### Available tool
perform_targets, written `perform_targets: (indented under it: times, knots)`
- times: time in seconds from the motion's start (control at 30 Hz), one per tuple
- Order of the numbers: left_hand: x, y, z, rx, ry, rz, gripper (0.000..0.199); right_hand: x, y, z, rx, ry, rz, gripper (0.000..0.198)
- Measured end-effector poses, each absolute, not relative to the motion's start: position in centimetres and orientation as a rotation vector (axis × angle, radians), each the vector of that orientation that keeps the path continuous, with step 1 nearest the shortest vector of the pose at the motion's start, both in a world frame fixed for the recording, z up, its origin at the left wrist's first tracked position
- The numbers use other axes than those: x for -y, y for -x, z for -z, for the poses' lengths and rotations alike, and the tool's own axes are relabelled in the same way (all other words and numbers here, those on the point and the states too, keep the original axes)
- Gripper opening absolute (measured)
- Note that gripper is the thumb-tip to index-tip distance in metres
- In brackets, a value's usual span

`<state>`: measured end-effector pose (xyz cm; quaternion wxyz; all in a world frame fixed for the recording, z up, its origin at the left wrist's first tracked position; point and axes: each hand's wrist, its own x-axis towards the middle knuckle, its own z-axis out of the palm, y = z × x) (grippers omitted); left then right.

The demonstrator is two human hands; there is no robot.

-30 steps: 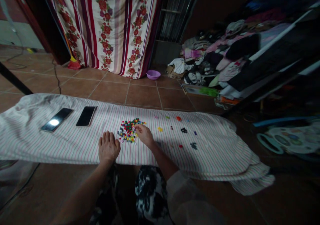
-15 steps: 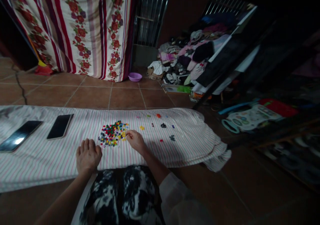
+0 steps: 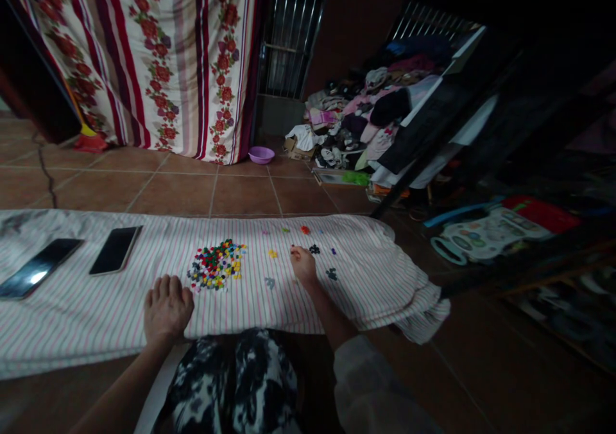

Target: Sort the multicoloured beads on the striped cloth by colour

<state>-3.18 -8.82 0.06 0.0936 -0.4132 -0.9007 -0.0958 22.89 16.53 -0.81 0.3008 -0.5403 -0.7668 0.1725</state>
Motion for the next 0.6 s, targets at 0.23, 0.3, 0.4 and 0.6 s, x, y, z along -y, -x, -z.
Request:
perform_targets:
  times: [0.23,0.3,0.4,0.6]
  knots:
    - [8.7,3.3,0.8,2.714,1.187,0.328,0.052,-19.7,-23.8,0.7,2.172,1.684,-0.364,0.030]
    - [8.7,3.3,0.9,2.723,1.179,0.327,0.054,-20.2,-23.7,0.9,2.205,1.698,-0.341,0.026]
    - [8.8,3.3,1.0,2.715,1.181,0.328,0.056,-20.7,-23.3,1.1,2.248,1.690,-0.319,0.022]
    - [8.8,3.4,1.1,2.678,1.191,0.335,0.054,-21.3,-22.7,0.8,2.335,1.647,-0.361,0.027]
